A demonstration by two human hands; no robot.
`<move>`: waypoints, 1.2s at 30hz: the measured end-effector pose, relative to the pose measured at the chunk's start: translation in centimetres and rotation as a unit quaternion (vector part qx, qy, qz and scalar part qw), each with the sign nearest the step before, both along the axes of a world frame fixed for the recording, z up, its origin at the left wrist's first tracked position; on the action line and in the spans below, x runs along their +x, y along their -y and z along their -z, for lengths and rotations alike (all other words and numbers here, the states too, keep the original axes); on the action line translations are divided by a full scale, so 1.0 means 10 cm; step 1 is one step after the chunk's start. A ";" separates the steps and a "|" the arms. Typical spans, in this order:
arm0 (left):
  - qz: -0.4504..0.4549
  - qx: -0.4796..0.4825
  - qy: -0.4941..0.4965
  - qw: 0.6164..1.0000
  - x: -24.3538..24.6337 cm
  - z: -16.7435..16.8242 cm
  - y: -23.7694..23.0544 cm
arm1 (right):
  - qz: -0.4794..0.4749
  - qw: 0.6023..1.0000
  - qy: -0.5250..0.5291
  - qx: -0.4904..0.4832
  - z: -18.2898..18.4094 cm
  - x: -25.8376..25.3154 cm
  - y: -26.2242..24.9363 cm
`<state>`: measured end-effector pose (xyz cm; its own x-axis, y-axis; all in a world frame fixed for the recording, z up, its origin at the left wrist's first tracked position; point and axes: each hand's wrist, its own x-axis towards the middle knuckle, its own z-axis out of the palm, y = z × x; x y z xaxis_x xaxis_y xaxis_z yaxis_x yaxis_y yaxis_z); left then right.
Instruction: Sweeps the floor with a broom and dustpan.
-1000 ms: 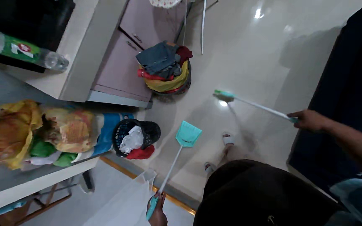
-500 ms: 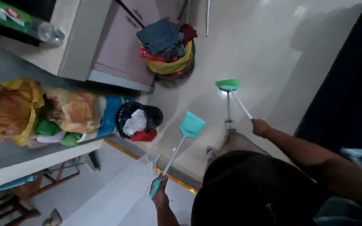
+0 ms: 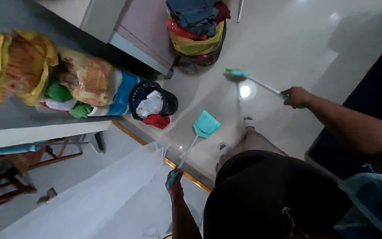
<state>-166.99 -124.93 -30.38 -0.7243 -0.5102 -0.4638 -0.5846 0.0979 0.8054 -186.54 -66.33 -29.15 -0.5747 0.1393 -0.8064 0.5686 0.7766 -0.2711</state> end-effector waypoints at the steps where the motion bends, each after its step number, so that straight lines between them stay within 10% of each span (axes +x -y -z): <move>1: -0.002 0.002 0.002 1.000 0.06 0.01 0.03 | 0.006 1.000 -0.017 -0.001 0.16 -0.09 0.12; 5: -0.001 0.000 0.014 1.000 0.29 0.03 0.12 | 0.018 0.999 -0.039 -0.003 0.75 -0.33 0.73; 10: 0.001 0.013 0.002 1.000 0.58 0.11 0.35 | -0.186 0.981 0.018 0.044 0.94 0.30 1.55; 17: 0.046 0.035 -0.042 0.997 0.75 0.35 0.64 | -0.292 0.943 0.145 0.059 0.28 1.56 1.68; 25: 0.069 0.017 -0.022 0.997 0.64 0.43 0.80 | -0.201 0.979 0.000 0.041 -0.37 1.26 1.43; 36: 0.078 -0.013 -0.031 0.996 0.60 0.41 0.38 | -0.271 0.959 0.065 0.050 0.74 1.24 2.13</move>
